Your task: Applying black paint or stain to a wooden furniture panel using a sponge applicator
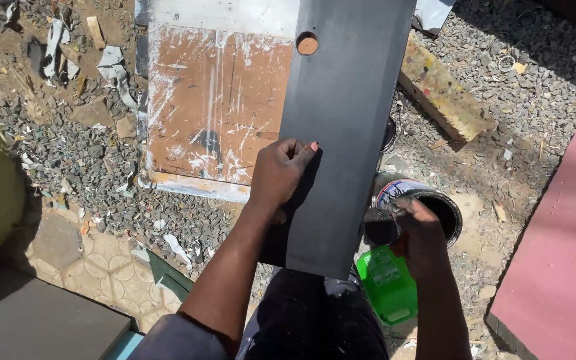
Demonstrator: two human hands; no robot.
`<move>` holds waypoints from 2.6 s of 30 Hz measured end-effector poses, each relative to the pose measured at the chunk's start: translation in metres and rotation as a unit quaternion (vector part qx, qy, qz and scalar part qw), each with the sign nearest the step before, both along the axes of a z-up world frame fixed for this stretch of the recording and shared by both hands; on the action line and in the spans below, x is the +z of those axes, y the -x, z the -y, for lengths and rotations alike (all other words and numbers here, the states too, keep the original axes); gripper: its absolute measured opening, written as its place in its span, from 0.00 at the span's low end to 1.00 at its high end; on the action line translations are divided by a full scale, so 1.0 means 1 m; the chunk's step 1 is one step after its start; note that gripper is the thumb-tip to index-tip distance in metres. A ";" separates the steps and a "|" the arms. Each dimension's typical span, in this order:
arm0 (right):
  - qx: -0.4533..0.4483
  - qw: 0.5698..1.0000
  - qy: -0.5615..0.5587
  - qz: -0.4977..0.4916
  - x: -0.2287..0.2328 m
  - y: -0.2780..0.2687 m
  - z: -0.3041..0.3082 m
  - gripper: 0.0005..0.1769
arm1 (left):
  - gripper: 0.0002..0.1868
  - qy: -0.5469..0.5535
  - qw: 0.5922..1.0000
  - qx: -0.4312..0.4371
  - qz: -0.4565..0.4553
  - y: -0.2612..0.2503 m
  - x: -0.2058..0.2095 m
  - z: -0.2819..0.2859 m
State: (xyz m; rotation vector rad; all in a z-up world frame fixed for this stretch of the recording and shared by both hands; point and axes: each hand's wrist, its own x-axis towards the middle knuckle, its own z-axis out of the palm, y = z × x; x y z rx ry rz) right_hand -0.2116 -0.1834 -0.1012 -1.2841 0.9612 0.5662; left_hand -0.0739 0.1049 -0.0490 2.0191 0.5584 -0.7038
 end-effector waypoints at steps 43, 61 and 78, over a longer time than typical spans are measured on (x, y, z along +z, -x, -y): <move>0.275 0.883 0.370 -0.093 -0.154 0.079 0.121 0.27 | 0.11 0.081 0.978 -0.133 0.141 0.198 -0.019 0.119; 0.332 0.833 0.432 -0.092 -0.249 0.055 0.109 0.12 | 0.19 0.237 0.963 0.023 -0.124 0.239 -0.131 0.193; 0.039 0.990 0.022 -0.134 -0.214 0.066 0.144 0.24 | 0.16 0.382 0.880 0.278 -0.037 0.333 -0.252 0.210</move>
